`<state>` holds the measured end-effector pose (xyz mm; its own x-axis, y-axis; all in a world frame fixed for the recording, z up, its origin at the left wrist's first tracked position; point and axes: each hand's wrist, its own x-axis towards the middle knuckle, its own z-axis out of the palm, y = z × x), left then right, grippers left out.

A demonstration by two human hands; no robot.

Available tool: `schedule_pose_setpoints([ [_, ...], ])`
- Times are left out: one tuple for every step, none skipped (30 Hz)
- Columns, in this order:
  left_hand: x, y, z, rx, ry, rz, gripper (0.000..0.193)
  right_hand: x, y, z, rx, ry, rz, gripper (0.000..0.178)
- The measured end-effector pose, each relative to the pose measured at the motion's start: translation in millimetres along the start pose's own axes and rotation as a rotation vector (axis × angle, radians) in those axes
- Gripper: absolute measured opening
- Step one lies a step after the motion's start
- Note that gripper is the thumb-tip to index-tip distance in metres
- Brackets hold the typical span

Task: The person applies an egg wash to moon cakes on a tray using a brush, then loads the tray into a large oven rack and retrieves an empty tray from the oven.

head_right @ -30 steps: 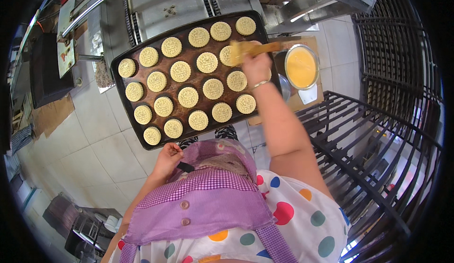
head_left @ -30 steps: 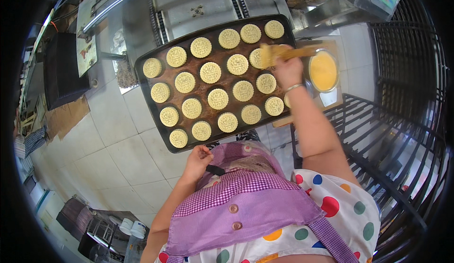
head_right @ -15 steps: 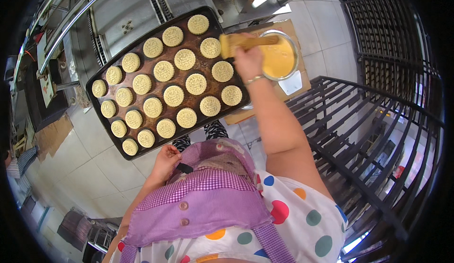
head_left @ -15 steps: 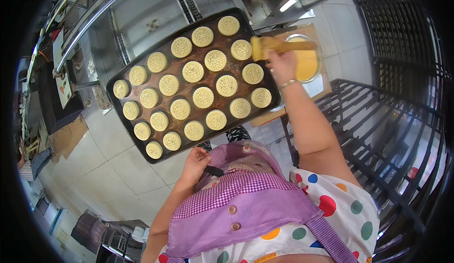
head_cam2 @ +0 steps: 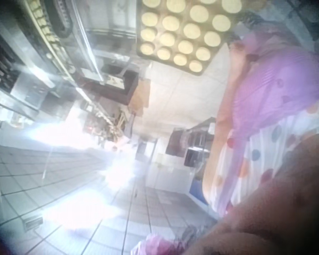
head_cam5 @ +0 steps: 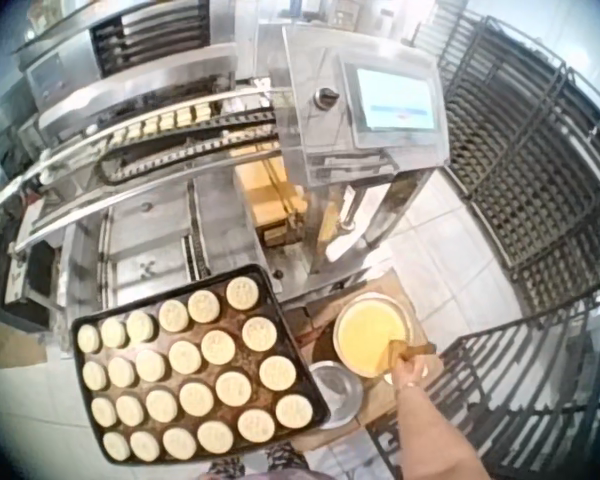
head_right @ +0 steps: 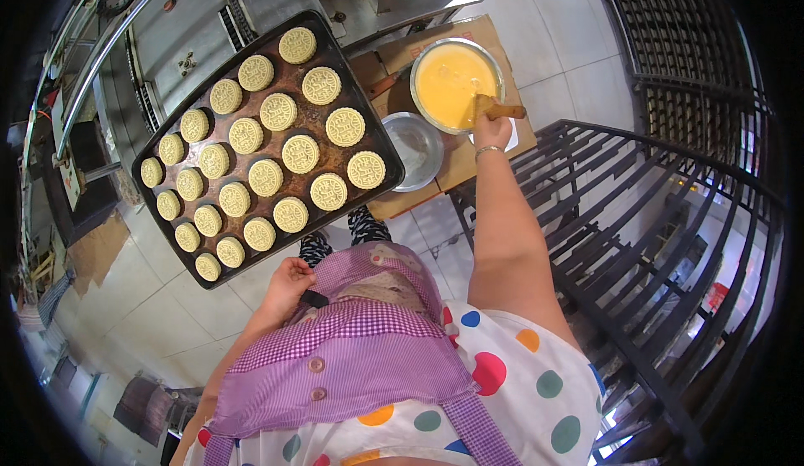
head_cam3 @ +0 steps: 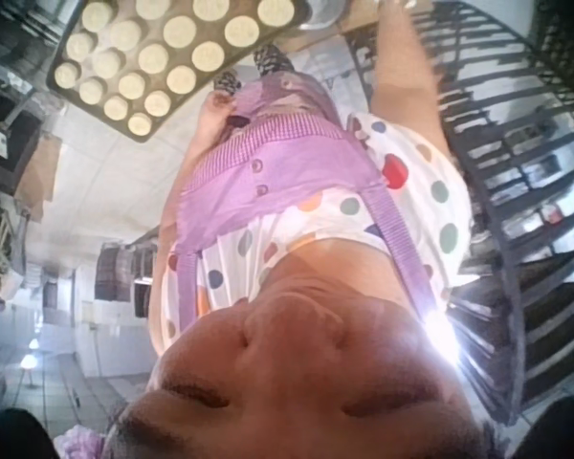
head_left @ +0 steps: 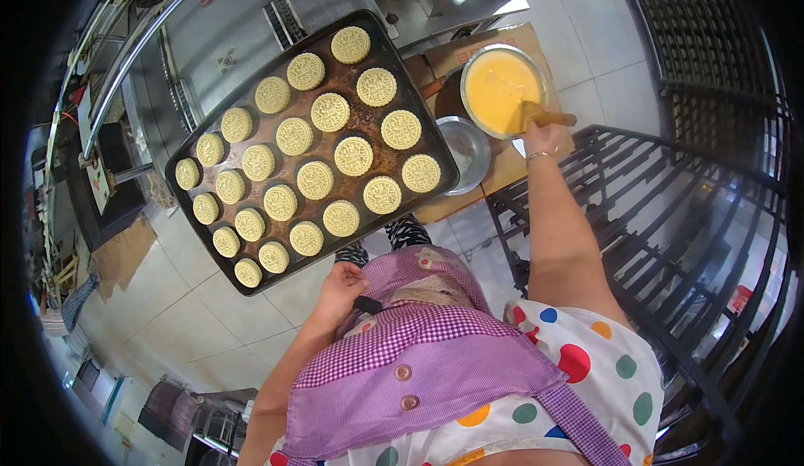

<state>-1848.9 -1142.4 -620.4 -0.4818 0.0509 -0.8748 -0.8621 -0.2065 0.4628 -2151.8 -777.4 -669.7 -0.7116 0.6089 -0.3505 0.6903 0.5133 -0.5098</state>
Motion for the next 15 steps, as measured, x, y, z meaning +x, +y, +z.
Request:
schedule_pose_setpoints([
  [0.0,-0.8,-0.8,-0.010,0.003,0.000,0.027,0.8,10.3,9.4,0.329,-0.018,0.063,0.033],
  [0.4,-1.6,-2.1,0.005,-0.004,0.017,0.027,3.1,18.6,15.0,0.658,-0.035,0.126,0.031],
  [-0.1,-3.8,-3.4,0.015,-0.006,0.031,0.027,1.7,16.7,15.2,0.761,-0.079,0.161,0.030],
  [-1.0,-5.8,-4.8,0.025,-0.008,0.046,0.027,-0.1,13.2,13.7,0.864,-0.123,0.196,0.029],
  [-2.2,-7.7,-5.9,0.019,-0.004,0.040,0.027,-2.5,11.2,14.4,0.966,-0.167,0.233,0.029],
  [-1.5,-7.2,-6.7,0.017,-0.009,0.039,0.027,-3.9,12.0,15.5,1.002,-0.187,0.181,0.030],
  [-1.3,-6.2,-7.6,0.015,-0.013,0.038,0.028,-5.2,13.9,18.4,0.936,-0.153,0.164,0.031],
  [-2.2,-4.6,-8.2,0.006,-0.020,0.041,0.028,-6.7,16.1,22.2,0.870,-0.119,0.147,0.032],
  [-5.4,-2.1,-8.1,-0.005,-0.023,0.042,0.028,-11.7,14.7,25.8,0.802,-0.091,0.132,0.034],
  [-8.0,-1.0,-9.5,-0.015,-0.026,0.042,0.028,-17.9,14.2,27.6,0.726,-0.097,0.038,0.035],
  [-9.6,-1.4,-12.5,0.011,-0.019,0.049,0.028,-26.4,14.5,28.1,0.650,-0.103,-0.056,0.037],
  [-10.8,-2.0,-14.9,0.034,-0.016,0.057,0.029,-35.0,14.3,26.5,0.571,-0.105,-0.152,0.039],
  [-12.8,-3.0,-18.1,0.057,-0.013,0.065,0.029,-42.3,18.3,26.7,0.386,-0.077,-0.274,0.040],
  [-16.2,-3.7,-22.1,0.056,-0.004,0.059,0.029,-49.1,25.1,27.6,0.198,-0.048,-0.393,0.042],
  [-20.1,-4.6,-25.7,0.050,0.005,0.054,0.029,-55.5,28.9,26.5,0.006,-0.019,-0.511,0.044],
])
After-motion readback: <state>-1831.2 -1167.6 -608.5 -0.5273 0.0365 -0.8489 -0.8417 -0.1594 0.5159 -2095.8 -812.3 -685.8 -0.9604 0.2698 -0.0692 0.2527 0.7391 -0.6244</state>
